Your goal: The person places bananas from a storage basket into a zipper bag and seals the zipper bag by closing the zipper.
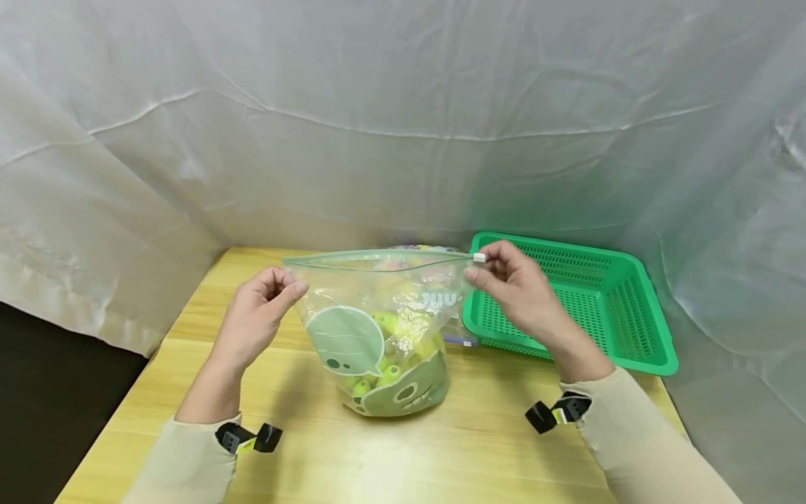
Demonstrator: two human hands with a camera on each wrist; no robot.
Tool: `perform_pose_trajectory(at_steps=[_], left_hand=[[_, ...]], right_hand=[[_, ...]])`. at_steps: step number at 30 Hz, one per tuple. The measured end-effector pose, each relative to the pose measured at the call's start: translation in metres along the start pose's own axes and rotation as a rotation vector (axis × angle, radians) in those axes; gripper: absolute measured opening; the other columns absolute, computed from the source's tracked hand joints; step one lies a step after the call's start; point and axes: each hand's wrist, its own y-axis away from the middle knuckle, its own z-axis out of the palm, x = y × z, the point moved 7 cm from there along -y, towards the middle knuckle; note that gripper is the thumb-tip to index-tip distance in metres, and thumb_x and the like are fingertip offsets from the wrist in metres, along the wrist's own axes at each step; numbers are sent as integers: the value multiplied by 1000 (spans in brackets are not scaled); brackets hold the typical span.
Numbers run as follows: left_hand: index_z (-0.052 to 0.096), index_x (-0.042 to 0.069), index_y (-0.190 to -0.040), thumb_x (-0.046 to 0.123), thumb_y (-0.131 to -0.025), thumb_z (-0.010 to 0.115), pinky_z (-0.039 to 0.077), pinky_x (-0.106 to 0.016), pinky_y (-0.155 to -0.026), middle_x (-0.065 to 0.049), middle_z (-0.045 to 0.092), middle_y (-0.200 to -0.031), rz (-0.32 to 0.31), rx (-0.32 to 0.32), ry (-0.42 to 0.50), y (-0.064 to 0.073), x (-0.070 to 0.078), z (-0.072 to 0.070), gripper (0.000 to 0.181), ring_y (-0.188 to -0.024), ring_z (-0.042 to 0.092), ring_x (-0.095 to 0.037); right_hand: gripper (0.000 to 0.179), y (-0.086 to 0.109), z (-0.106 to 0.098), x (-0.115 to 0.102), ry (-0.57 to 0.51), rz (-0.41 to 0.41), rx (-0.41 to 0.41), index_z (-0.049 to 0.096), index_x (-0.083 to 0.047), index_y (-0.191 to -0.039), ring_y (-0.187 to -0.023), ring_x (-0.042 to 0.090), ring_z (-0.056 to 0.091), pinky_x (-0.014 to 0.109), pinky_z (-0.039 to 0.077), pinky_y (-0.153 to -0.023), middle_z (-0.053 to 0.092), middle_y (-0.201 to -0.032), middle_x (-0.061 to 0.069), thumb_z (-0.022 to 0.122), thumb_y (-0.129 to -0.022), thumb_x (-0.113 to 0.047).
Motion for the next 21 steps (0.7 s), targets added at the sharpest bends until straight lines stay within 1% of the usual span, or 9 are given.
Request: perform_pose_trajectory(at_steps=[3, 5, 8, 11, 12, 14, 18, 20, 21], left_hand=[[63, 8, -98, 32, -102, 71, 42, -27, -71, -4, 54, -87, -1, 17, 8, -2, -6, -3, 26, -82, 50, -21], [64, 7, -98, 31, -102, 72, 43, -27, -72, -5, 56, -90, 9, 4, 18, -2, -8, -4, 26, -84, 52, -21], [66, 7, -99, 30, -101, 73, 47, -26, -76, -5, 63, -99, 16, -54, 19, -2, -11, -5, 24, -89, 56, -21], [68, 9, -99, 28, -100, 74, 50, -29, -80, -4, 67, -107, 22, -136, -9, -2, -13, -2, 20, -93, 59, -22], [69, 11, -99, 28, -100, 74, 50, -30, -80, -3, 68, -107, 30, -151, -41, -2, -13, -1, 18, -93, 60, -22], [70, 15, -97, 27, -100, 74, 49, -34, -79, -1, 70, -105, 83, -165, -138, -1, -13, 1, 13, -94, 61, -21], [73, 19, -95, 23, -99, 75, 52, -40, -81, 0, 73, -101, 239, -151, -361, 3, -16, 10, 6, -99, 63, -20], [74, 18, -95, 22, -98, 76, 54, -41, -83, -1, 74, -101, 293, -148, -419, 4, -20, 16, 6, -102, 65, -20], [75, 17, -95, 22, -97, 77, 55, -42, -84, -1, 74, -101, 301, -147, -427, 3, -22, 18, 6, -102, 65, -21]], right_hand=[[27, 1, 15, 6, -11, 13, -21, 61, 0, -119, -94, 10, 66, 23, 56, -80, 66, -106, 4, 73, -100, -15], [24, 1, 19, 8, -3, 18, 1, 65, -1, -112, -90, 10, 65, 23, 55, -77, 68, -102, 2, 76, -98, -17], [21, 0, 19, 11, -31, 38, 58, 69, -2, -104, -83, 9, 63, 24, 54, -72, 69, -92, -5, 77, -98, -20], [20, 0, 18, 16, -38, 48, 69, 70, -1, -102, -79, 10, 61, 24, 52, -69, 68, -88, -7, 77, -98, -20], [19, 1, 17, 18, -15, 40, 71, 70, -2, -101, -78, 10, 59, 25, 50, -67, 68, -87, -6, 78, -97, -19], [14, 4, 18, 24, 74, 13, 72, 71, -7, -97, -79, 11, 57, 26, 48, -66, 68, -87, -3, 79, -96, -19], [11, 10, 28, 42, 301, -115, 89, 72, -15, -89, -76, 9, 55, 28, 45, -66, 71, -86, -2, 82, -91, -16], [13, 12, 34, 50, 355, -166, 96, 72, -17, -87, -75, 9, 53, 28, 46, -67, 70, -85, -4, 84, -89, -14], [14, 13, 37, 53, 363, -184, 95, 71, -16, -86, -74, 9, 53, 28, 46, -66, 70, -85, -4, 85, -88, -13]])
